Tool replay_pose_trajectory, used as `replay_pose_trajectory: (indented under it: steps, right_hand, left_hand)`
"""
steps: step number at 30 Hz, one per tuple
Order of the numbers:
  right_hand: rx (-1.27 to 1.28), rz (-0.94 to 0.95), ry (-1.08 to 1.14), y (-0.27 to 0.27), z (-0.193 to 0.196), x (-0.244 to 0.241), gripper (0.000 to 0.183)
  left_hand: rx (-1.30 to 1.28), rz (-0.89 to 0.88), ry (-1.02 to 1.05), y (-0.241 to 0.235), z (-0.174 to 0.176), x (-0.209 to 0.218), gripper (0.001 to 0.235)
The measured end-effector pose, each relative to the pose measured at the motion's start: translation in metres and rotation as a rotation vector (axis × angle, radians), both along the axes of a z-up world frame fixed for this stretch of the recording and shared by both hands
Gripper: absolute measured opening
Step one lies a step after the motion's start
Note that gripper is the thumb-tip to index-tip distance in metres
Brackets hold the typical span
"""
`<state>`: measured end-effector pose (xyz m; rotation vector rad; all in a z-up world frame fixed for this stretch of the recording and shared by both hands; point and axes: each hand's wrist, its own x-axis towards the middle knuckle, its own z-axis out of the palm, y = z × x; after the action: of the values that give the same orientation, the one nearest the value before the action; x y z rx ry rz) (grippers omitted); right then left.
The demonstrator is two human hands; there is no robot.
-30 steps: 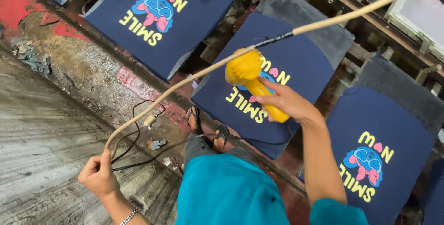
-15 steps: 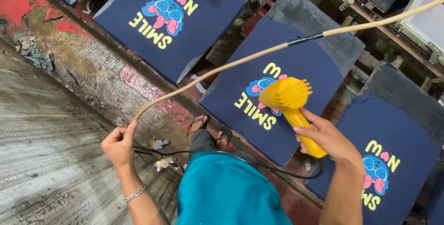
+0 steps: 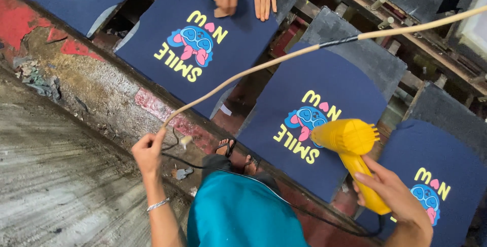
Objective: Using a handheld heat gun to dry the ink on screen-printed shirts mounted on boards.
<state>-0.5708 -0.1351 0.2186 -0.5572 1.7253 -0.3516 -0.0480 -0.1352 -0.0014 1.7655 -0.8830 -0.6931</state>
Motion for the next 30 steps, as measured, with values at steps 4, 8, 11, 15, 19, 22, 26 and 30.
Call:
replay_pose_trajectory:
  steps: [4,8,11,15,19,22,26,30]
  right_hand:
    - [-0.105,0.01,-0.107,-0.019,-0.017,0.034,0.068]
    - [-0.152,0.019,-0.195,-0.023,-0.029,0.046,0.075]
    - [-0.091,-0.146,-0.044,-0.01,-0.006,0.059,0.056]
    - [-0.094,-0.384,0.075,0.026,0.0,0.056,0.055]
    - [-0.077,-0.491,0.155,0.06,-0.028,0.041,0.052]
    - [-0.15,-0.552,0.113,0.047,-0.027,0.06,0.055]
    - [-0.095,-0.545,0.027,0.022,-0.017,0.097,0.058]
    - [-0.143,-0.506,-0.03,0.017,-0.024,0.1,0.056]
  left_hand:
    - [0.005,-0.245,0.083,-0.042,-0.011,-0.01,0.047]
    - [0.011,-0.446,-0.04,-0.084,-0.008,-0.024,0.06]
    - [0.078,-0.507,-0.025,-0.106,-0.003,-0.025,0.061]
    - [0.235,-0.541,-0.037,-0.126,-0.014,-0.022,0.063]
    - [0.24,-0.572,-0.065,-0.135,-0.015,-0.026,0.064]
    - [0.255,-0.56,-0.036,-0.15,-0.017,-0.036,0.066]
    - [0.314,-0.589,0.014,-0.155,-0.014,-0.048,0.067]
    - [0.311,-0.649,-0.119,-0.154,-0.04,-0.052,0.065]
